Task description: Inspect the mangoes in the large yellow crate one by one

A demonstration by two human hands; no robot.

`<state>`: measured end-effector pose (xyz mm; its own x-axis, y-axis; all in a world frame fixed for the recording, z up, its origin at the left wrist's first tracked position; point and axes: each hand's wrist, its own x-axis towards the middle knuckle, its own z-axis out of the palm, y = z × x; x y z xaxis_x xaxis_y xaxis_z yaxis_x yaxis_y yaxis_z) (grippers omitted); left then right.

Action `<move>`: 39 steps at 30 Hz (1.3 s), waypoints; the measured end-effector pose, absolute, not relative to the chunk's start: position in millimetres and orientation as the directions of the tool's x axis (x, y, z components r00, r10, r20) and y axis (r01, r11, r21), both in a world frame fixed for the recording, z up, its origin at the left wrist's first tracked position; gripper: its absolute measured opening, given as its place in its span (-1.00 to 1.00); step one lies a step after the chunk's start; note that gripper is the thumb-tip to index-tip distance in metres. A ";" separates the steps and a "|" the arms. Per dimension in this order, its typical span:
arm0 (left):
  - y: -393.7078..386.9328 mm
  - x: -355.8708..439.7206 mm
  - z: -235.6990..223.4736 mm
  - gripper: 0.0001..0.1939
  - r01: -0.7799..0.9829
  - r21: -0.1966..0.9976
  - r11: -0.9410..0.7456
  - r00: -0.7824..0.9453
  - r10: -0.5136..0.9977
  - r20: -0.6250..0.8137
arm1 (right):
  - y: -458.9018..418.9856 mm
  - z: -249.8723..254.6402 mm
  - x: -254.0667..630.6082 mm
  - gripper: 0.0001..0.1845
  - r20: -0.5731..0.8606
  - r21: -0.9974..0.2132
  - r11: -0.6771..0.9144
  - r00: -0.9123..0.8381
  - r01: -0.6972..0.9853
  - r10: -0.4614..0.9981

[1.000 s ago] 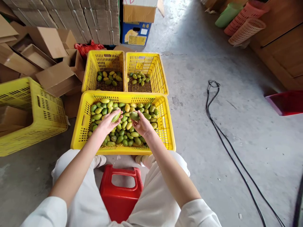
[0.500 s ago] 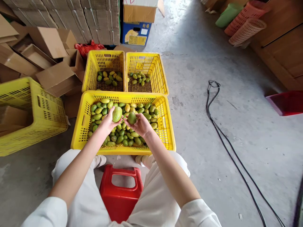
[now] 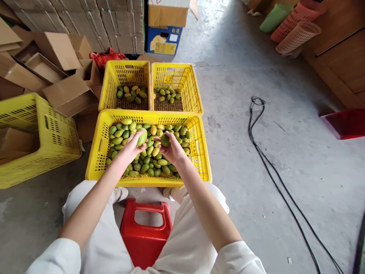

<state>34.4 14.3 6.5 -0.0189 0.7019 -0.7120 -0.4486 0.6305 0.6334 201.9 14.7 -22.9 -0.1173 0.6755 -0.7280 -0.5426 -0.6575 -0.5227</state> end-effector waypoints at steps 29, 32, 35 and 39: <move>15.6 31.2 -6.2 -0.82 -0.545 0.662 0.514 -0.053 0.767 -0.640 | 16.7 -40.0 204.7 -0.80 -0.693 -0.543 -0.563 -0.046 -0.623 0.720; 14.9 30.5 -7.1 -0.83 -0.546 0.663 0.513 -0.050 0.770 -0.637 | 17.1 -36.4 204.8 -0.74 -0.692 -0.550 -0.532 -0.006 -0.643 0.722; 17.0 30.1 -8.9 -0.81 -0.555 0.650 0.520 -0.087 0.740 -0.667 | 16.7 -33.6 204.3 -0.71 -0.691 -0.563 -0.535 0.003 -0.630 0.723; 20.3 29.4 -6.3 -0.77 -0.552 0.624 0.553 -0.111 0.693 -0.712 | 16.7 -37.1 203.1 -0.79 -0.699 -0.566 -0.525 0.034 -0.636 0.714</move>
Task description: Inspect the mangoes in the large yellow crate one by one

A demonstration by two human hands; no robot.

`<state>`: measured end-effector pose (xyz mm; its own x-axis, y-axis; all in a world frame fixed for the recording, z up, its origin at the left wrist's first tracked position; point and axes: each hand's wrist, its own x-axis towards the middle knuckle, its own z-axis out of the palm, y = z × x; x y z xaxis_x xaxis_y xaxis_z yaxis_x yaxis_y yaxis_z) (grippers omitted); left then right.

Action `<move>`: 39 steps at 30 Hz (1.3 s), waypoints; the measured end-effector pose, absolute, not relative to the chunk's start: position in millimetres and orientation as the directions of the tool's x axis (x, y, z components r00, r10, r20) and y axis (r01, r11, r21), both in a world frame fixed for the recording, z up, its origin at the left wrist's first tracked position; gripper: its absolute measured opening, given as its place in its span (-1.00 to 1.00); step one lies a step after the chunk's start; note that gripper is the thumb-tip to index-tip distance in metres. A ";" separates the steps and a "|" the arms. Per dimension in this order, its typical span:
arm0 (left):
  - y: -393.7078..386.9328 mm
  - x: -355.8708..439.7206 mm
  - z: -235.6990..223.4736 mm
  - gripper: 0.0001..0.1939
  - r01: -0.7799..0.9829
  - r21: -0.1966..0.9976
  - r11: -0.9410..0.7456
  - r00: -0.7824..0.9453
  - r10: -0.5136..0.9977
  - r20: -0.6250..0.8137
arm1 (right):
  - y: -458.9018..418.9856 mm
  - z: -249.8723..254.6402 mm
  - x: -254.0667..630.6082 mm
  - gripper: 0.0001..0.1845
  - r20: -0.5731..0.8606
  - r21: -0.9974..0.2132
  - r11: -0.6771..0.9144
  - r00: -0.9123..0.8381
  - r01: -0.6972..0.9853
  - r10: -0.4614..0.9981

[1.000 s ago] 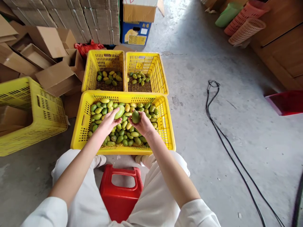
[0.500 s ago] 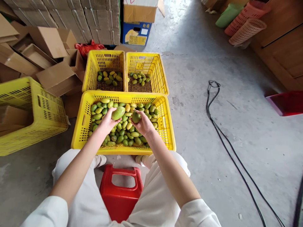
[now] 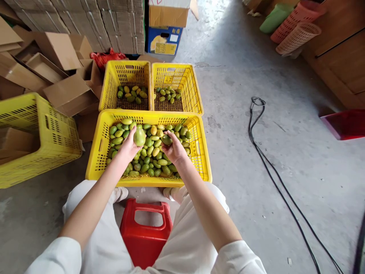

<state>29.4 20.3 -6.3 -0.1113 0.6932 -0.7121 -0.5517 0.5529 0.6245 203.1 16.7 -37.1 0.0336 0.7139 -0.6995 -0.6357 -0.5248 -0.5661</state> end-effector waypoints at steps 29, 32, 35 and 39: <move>18.4 27.7 -11.6 -0.78 -0.470 0.580 0.666 -0.046 0.637 -0.769 | 17.5 -33.6 196.5 -0.78 -0.733 -0.510 -0.560 -0.011 -0.653 0.680; 19.5 25.9 -13.1 -0.81 -0.478 0.565 0.673 -0.042 0.625 -0.780 | 16.1 -34.4 200.4 -0.69 -0.766 -0.458 -0.634 -0.086 -0.624 0.637; 19.9 25.4 -14.0 -0.83 -0.485 0.560 0.672 -0.043 0.621 -0.783 | 15.6 -33.7 204.8 -0.65 -0.744 -0.457 -0.643 -0.132 -0.614 0.655; 17.8 28.4 -11.6 -0.85 -0.488 0.588 0.645 -0.044 0.655 -0.754 | 16.3 -30.6 204.6 -0.81 -0.732 -0.467 -0.601 -0.097 -0.649 0.674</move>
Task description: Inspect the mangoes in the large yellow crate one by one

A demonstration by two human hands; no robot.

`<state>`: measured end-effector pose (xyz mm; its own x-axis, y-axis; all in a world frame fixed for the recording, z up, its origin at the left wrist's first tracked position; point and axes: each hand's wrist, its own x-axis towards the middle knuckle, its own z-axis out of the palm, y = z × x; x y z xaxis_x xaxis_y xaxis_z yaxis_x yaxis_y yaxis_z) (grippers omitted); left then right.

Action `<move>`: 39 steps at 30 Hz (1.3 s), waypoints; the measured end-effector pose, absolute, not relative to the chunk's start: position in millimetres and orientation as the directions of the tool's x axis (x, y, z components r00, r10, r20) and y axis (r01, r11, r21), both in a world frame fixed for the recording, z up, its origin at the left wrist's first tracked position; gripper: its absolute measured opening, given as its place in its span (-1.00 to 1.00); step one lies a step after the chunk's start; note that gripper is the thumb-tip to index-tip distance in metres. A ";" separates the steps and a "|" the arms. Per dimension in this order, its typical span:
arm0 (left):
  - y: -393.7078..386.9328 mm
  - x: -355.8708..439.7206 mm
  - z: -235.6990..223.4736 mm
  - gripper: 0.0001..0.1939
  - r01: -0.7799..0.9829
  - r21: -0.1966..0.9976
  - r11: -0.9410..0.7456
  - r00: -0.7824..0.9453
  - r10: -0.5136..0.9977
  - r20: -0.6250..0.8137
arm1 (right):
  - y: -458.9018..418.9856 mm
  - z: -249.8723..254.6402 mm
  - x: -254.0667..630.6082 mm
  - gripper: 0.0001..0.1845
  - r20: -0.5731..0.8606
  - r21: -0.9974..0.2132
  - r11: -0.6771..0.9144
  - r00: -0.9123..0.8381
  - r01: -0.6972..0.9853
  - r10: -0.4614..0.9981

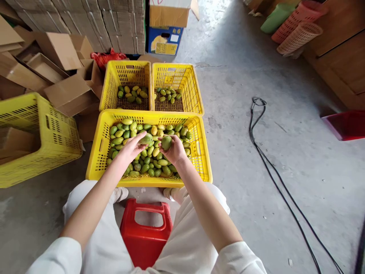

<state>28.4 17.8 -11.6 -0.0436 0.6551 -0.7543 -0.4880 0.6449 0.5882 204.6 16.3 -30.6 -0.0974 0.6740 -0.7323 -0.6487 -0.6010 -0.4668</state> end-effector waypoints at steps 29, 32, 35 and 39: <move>12.9 29.6 -10.6 -0.77 -0.463 0.656 0.596 0.003 0.741 -0.672 | 14.7 -35.3 200.3 -0.87 -0.687 -0.464 -0.493 -0.052 -0.736 0.725; 12.6 30.4 -9.3 -0.81 -0.441 0.658 0.611 0.005 0.734 -0.679 | 16.8 -33.7 201.1 -0.73 -0.688 -0.460 -0.520 -0.081 -0.720 0.721; 13.8 30.5 -8.5 -0.91 -0.437 0.641 0.632 0.007 0.714 -0.700 | 19.6 -35.6 202.3 -0.69 -0.699 -0.438 -0.521 -0.087 -0.732 0.710; 15.3 30.0 -8.9 -0.90 -0.402 0.638 0.656 -0.002 0.697 -0.717 | 21.9 -40.9 203.0 -0.77 -0.750 -0.379 -0.470 -0.034 -0.797 0.661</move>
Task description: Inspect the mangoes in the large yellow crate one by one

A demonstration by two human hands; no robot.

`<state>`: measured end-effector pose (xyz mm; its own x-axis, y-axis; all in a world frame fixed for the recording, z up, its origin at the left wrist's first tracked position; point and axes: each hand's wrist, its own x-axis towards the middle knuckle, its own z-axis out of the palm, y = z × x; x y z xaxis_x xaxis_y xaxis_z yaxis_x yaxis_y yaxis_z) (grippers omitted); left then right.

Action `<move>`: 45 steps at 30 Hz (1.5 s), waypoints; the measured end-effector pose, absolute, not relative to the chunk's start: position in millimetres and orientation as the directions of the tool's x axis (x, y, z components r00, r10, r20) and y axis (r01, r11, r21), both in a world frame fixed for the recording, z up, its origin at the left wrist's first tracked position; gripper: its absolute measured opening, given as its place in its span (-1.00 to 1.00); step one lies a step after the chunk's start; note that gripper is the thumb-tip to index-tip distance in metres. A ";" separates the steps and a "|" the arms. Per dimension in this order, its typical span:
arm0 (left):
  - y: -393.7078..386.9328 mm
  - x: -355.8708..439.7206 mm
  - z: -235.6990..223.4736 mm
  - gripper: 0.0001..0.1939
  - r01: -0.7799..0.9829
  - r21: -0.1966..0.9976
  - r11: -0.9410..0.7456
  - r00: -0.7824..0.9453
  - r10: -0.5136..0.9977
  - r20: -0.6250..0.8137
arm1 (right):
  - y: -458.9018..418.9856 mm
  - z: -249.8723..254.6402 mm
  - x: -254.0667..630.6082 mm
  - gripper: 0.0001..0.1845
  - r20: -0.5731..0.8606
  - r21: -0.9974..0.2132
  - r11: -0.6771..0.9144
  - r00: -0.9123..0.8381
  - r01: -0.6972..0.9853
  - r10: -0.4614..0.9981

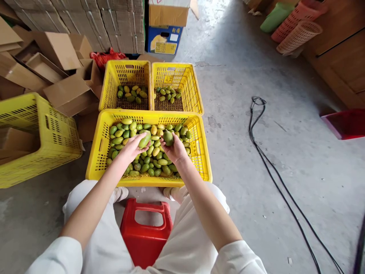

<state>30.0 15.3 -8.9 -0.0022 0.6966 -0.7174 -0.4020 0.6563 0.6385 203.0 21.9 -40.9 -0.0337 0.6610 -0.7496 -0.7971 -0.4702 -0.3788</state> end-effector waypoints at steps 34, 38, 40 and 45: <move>17.8 28.1 -9.9 -0.85 -0.585 0.599 0.547 0.007 0.742 -0.671 | 14.3 -34.3 205.4 -0.66 -0.642 -0.447 -0.455 -0.079 -0.770 0.763; 16.3 29.2 -12.1 -0.78 -0.600 0.630 0.493 -0.031 0.772 -0.635 | 14.4 -38.7 206.2 -0.66 -0.661 -0.441 -0.463 -0.070 -0.769 0.747; 16.0 29.9 -13.0 -0.76 -0.610 0.629 0.482 -0.031 0.779 -0.627 | 15.4 -42.4 206.7 -0.67 -0.680 -0.448 -0.447 -0.029 -0.774 0.732; 17.6 30.1 -12.1 -0.86 -0.637 0.594 0.492 -0.055 0.740 -0.671 | 16.7 -47.6 207.2 -0.71 -0.699 -0.443 -0.458 -0.023 -0.770 0.715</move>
